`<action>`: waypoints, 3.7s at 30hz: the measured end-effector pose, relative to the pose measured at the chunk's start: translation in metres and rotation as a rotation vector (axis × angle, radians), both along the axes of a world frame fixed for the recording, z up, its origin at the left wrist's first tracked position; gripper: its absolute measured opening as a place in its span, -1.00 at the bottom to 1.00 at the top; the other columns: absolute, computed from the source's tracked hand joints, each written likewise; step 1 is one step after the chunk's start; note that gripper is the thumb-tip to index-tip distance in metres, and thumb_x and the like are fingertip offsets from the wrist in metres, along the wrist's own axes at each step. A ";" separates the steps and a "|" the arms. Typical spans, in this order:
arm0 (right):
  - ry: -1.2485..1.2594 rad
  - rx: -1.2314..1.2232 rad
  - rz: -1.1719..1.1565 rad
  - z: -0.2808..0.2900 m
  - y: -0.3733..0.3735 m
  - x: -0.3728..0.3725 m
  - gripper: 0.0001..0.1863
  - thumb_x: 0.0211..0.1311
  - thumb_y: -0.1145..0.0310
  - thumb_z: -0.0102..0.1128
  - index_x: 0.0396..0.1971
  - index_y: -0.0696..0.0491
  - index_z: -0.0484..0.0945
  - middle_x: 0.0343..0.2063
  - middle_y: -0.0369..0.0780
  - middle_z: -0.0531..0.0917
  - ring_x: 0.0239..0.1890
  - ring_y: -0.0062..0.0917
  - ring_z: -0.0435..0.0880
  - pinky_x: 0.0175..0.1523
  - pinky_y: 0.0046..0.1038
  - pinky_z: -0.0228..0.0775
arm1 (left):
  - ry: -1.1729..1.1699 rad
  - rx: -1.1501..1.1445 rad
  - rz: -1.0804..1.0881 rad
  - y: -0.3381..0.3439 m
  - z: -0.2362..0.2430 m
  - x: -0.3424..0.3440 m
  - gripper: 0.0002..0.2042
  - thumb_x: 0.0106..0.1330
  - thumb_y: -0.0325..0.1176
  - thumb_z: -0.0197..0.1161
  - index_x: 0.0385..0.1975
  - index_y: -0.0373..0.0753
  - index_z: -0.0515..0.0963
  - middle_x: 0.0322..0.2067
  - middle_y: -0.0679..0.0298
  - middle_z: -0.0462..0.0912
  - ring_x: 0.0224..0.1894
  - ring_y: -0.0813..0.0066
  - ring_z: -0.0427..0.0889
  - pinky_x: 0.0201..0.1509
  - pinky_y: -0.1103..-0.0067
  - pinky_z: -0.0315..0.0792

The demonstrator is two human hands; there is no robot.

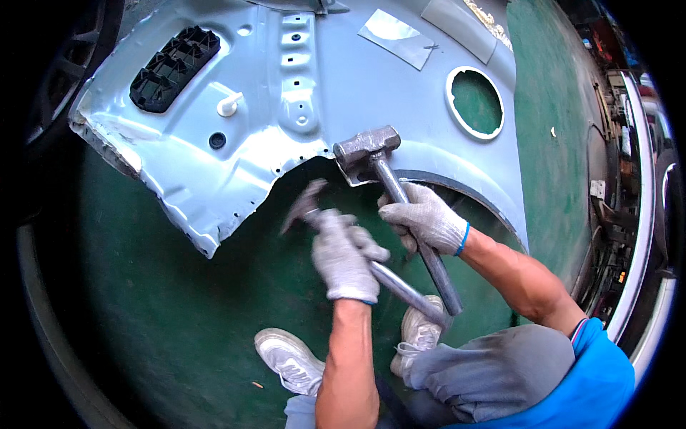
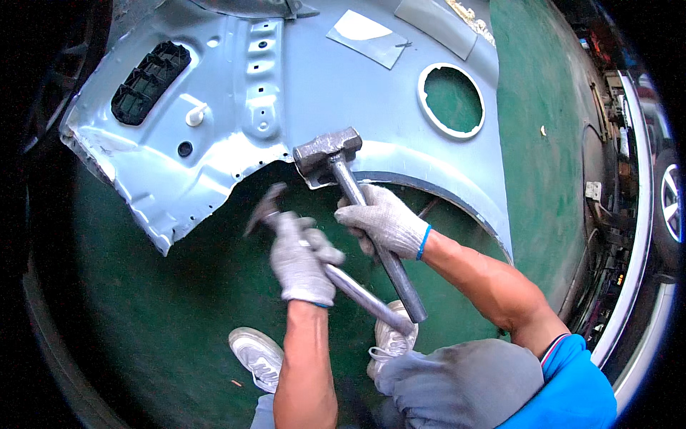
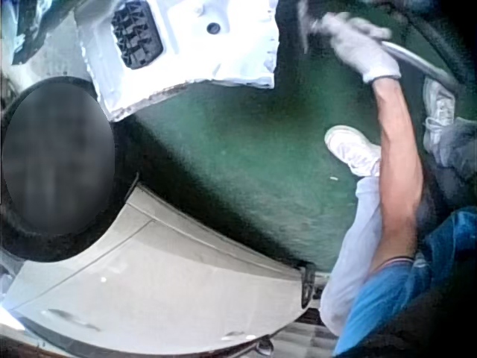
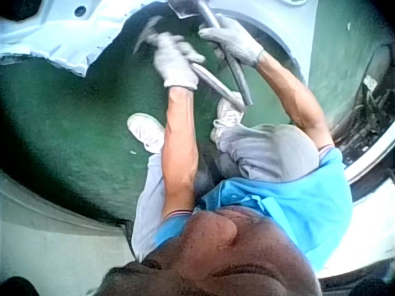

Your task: The person uses a hammer and dolly to straighten dents on a detached white car bumper. They repeatedly strike the metal along the lower edge and around a circular cutout, then flip the bumper to inspect the surface and fit it against the vehicle.

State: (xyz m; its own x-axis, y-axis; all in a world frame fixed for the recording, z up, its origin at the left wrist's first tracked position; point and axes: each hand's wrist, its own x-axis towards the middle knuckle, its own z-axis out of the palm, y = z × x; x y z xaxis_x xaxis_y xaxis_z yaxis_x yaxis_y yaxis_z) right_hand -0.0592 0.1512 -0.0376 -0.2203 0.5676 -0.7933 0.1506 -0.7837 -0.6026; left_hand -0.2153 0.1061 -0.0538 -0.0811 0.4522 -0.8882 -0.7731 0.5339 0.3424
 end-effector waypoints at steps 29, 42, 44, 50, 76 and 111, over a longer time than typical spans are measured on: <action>-0.005 -0.011 0.051 0.012 0.005 0.014 -0.64 0.27 0.24 0.33 -0.12 0.14 0.44 -0.55 -0.34 0.49 -0.71 -0.69 0.48 -0.66 -0.59 0.35 | 0.045 0.035 -0.288 0.022 0.008 -0.015 -0.65 0.55 -0.02 0.08 -0.19 -0.24 0.44 -0.68 0.40 0.31 -0.75 0.58 0.27 -0.69 0.52 0.29; -0.044 -0.040 0.058 0.019 0.005 0.016 -0.62 0.26 0.24 0.33 -0.10 0.15 0.43 -0.56 -0.34 0.47 -0.70 -0.67 0.49 -0.65 -0.56 0.39 | 0.095 0.002 -0.312 0.022 0.009 -0.028 -0.68 0.53 -0.05 0.11 -0.24 -0.22 0.44 -0.69 0.42 0.30 -0.77 0.61 0.23 -0.72 0.52 0.25; -0.019 -0.048 0.057 0.018 0.005 0.017 -0.63 0.26 0.24 0.33 -0.11 0.16 0.44 -0.55 -0.33 0.48 -0.70 -0.66 0.50 -0.64 -0.56 0.40 | 0.128 0.010 -0.133 0.023 0.002 -0.037 -0.65 0.53 -0.01 0.10 -0.25 -0.22 0.44 -0.69 0.44 0.29 -0.77 0.63 0.22 -0.72 0.53 0.22; -0.068 -0.010 0.058 0.019 0.006 0.012 -0.66 0.27 0.25 0.31 -0.15 0.16 0.46 -0.56 -0.31 0.51 -0.72 -0.66 0.49 -0.65 -0.55 0.39 | 0.067 0.025 -0.318 0.022 0.013 -0.022 -0.68 0.51 -0.04 0.15 -0.23 -0.21 0.45 -0.69 0.44 0.30 -0.76 0.64 0.23 -0.71 0.55 0.27; 0.006 0.028 0.038 0.006 0.001 0.019 -0.65 0.21 0.23 0.33 -0.22 0.16 0.44 -0.57 -0.30 0.53 -0.68 -0.64 0.55 -0.64 -0.52 0.44 | 0.107 0.000 -0.208 0.006 0.012 -0.011 -0.71 0.55 -0.06 0.09 -0.24 -0.17 0.42 -0.67 0.50 0.22 -0.71 0.68 0.12 -0.62 0.58 0.12; -0.269 0.336 0.448 -0.015 -0.077 -0.018 -0.37 0.24 -0.06 0.25 0.16 0.08 0.49 0.05 0.03 0.57 -0.03 0.03 0.66 0.10 -0.09 0.51 | -0.256 0.129 -0.015 -0.077 -0.001 -0.013 -0.45 0.13 -0.46 0.11 0.22 -0.28 0.47 0.18 0.05 0.55 0.26 0.12 0.50 0.46 0.19 0.28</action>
State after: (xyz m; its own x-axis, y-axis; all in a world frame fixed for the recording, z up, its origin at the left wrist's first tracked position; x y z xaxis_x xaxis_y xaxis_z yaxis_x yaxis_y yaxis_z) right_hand -0.0775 0.0741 -0.0529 -0.3124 0.6947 -0.6479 0.6021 -0.3827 -0.7007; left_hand -0.2280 0.0289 -0.0551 0.1462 0.5626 -0.8137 -0.8354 0.5108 0.2030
